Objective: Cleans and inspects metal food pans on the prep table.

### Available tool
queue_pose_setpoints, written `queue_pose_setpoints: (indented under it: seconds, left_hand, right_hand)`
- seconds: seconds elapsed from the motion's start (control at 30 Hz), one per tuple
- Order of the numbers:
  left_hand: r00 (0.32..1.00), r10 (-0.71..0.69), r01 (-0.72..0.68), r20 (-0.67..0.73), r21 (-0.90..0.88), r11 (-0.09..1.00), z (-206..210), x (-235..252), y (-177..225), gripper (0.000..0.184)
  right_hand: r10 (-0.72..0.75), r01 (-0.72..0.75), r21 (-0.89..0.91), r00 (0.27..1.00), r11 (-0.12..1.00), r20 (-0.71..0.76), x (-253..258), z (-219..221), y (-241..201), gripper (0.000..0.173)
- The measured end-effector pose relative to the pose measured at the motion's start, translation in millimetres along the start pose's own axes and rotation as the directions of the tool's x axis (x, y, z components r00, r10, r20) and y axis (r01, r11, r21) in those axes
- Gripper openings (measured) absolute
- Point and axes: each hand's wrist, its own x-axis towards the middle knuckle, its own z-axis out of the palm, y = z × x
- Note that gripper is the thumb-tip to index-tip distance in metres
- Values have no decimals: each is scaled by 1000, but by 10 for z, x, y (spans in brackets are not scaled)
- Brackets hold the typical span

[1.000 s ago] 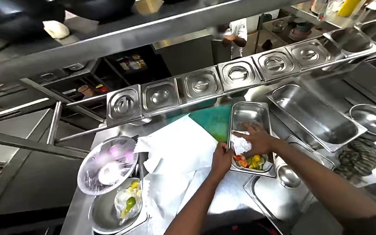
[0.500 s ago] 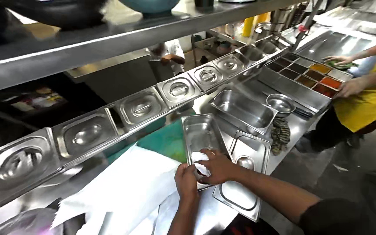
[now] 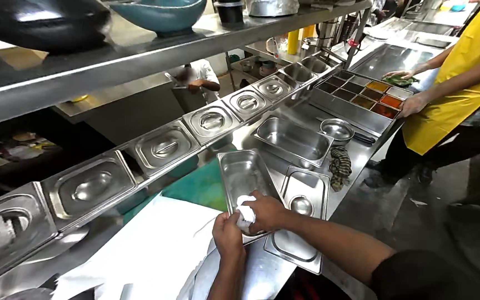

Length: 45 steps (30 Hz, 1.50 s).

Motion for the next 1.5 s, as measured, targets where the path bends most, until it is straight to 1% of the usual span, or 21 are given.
queue_pose_setpoints:
  seconds: [0.1, 0.2, 0.23, 0.3, 0.37, 0.4, 0.5, 0.57, 0.67, 0.77, 0.83, 0.9, 0.97, 1.0, 1.07, 1.13, 1.17, 1.23, 1.3, 1.37, 1.5]
  left_hand:
    - [1000, -6, 5, 26, 31, 1000, -25, -16, 108, 27]
    - [998, 13, -19, 66, 97, 995, -76, -5, 218, 24]
    - [997, 20, -29, 74, 131, 991, -106, 6, 245, 23]
    - [995, 38, -56, 92, 194, 979, -186, 49, 249, 24]
    - [995, 52, -71, 90, 226, 972, -255, 118, 220, 28]
    - [994, 56, -76, 91, 244, 967, -296, 155, 195, 28]
    - [992, 82, -106, 92, 306, 946, -416, 241, 147, 27]
    - [994, 89, -107, 67, 337, 935, -497, 280, 159, 27]
    - [994, 105, -108, 26, 363, 926, -663, 318, 209, 27]
    - [992, 129, -120, 13, 451, 884, -803, 339, 323, 23]
    - [993, 117, -109, 17, 517, 849, -807, 302, 374, 17]
    - [991, 130, -123, 29, 570, 813, -757, 232, 435, 11]
    - [985, 163, -163, 57, 615, 771, -683, 141, 497, 11]
    - [979, 191, -192, 71, 635, 748, -641, 94, 517, 11]
    - [953, 282, -283, 112, 663, 693, -555, 35, 527, 8]
    - [901, 403, -396, 158, 676, 621, -458, 7, 495, 6]
    - [865, 469, -452, 177, 679, 578, -405, 0, 476, 6]
    - [764, 611, -566, 209, 671, 479, -304, 9, 433, 5]
    - [634, 744, -655, 212, 658, 371, -189, 88, 384, 4]
    - [541, 816, -699, 206, 649, 300, -112, 179, 328, 4]
    - [376, 892, -742, 251, 658, 128, -45, 344, 268, 6]
  right_hand:
    - [-48, 49, 26, 997, 998, -65, -3, -10, 22, 68]
    - [34, 30, 345, 983, 938, -179, 25, 23, 70, 59]
    - [107, 18, 532, 973, 847, -204, 38, 53, 68, 53]
    - [272, -18, 855, 951, 519, -145, 43, 68, 4, 44]
    - [361, -25, 981, 932, 195, -48, 53, -8, -9, 42]
    - [378, -21, 995, 926, 94, -17, 61, -59, 11, 37]
    - [373, 18, 999, 928, -35, -3, 52, -285, 112, 18]
    - [381, 55, 995, 924, -80, -20, 51, -468, 251, 15]
    - [480, 119, 992, 868, 43, -125, 151, -672, 561, 14]
    - [482, 86, 897, 819, 434, -311, 474, -693, 953, 38]
    - [388, -16, 672, 827, 740, -408, 712, -641, 1177, 47]
    - [325, -140, 457, 875, 879, -358, 823, -667, 1227, 74]
    - [341, -238, 299, 868, 924, -362, 759, -708, 1066, 94]
    - [318, -231, 244, 845, 942, -430, 660, -686, 913, 89]
    - [35, 10, 65, 760, 998, -649, 497, -470, 644, 56]
    - [-331, 333, -121, 700, 935, -633, 468, -164, 434, 32]
    - [-432, 429, -151, 695, 891, -575, 501, -15, 345, 30]
    - [-489, 526, -92, 694, 846, -528, 574, 246, 236, 30]
    - [-534, 594, -77, 649, 801, -542, 647, 376, 257, 23]
    - [-594, 601, -148, 664, 785, -454, 636, 322, 327, 19]
    - [-574, 390, -467, 734, 793, -363, 484, 20, 552, 11]
